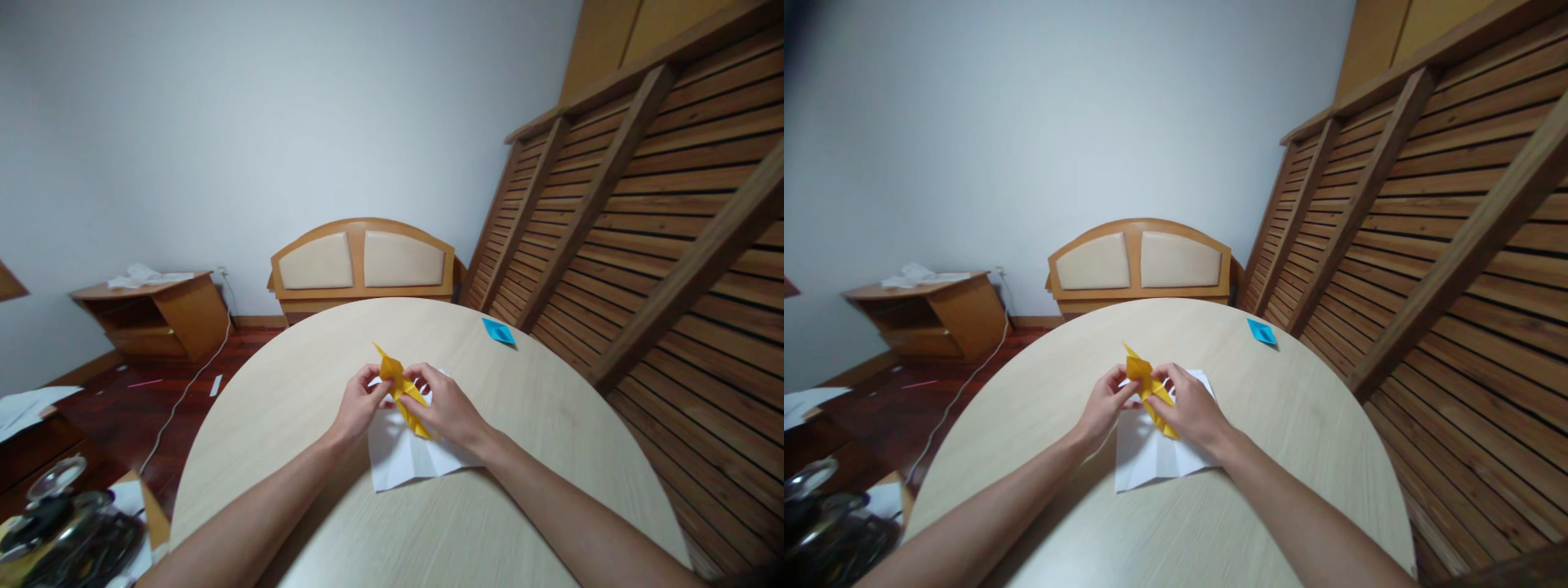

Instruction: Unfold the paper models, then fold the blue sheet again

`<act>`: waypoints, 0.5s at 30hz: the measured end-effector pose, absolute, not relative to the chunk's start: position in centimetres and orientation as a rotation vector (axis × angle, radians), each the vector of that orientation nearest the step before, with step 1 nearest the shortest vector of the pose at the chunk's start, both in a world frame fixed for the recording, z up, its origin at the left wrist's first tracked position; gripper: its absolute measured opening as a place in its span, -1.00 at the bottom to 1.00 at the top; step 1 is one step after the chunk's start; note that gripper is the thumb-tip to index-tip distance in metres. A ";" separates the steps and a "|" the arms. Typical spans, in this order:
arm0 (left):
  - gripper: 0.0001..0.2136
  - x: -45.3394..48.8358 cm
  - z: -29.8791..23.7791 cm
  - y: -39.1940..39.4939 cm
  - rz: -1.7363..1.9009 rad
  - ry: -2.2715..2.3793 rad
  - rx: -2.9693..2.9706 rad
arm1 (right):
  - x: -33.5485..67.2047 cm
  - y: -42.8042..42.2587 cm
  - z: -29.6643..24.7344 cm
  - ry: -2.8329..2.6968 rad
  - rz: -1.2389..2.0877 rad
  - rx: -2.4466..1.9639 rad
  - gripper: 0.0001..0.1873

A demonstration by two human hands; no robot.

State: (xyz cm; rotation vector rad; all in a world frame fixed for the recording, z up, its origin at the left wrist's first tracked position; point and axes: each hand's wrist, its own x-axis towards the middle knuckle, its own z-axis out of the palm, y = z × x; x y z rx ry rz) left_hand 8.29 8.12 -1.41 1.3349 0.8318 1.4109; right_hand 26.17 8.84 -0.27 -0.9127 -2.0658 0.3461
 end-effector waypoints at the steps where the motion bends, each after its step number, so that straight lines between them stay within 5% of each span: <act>1: -0.61 8.3 -1.5 8.2 1.419 0.832 1.330 | 26.2 8.8 -0.3 -2.070 0.343 -0.917 -0.73; 15: -0.59 8.1 -1.7 8.6 1.412 0.844 1.272 | 26.5 8.5 0.4 -1.980 0.424 -0.904 -0.81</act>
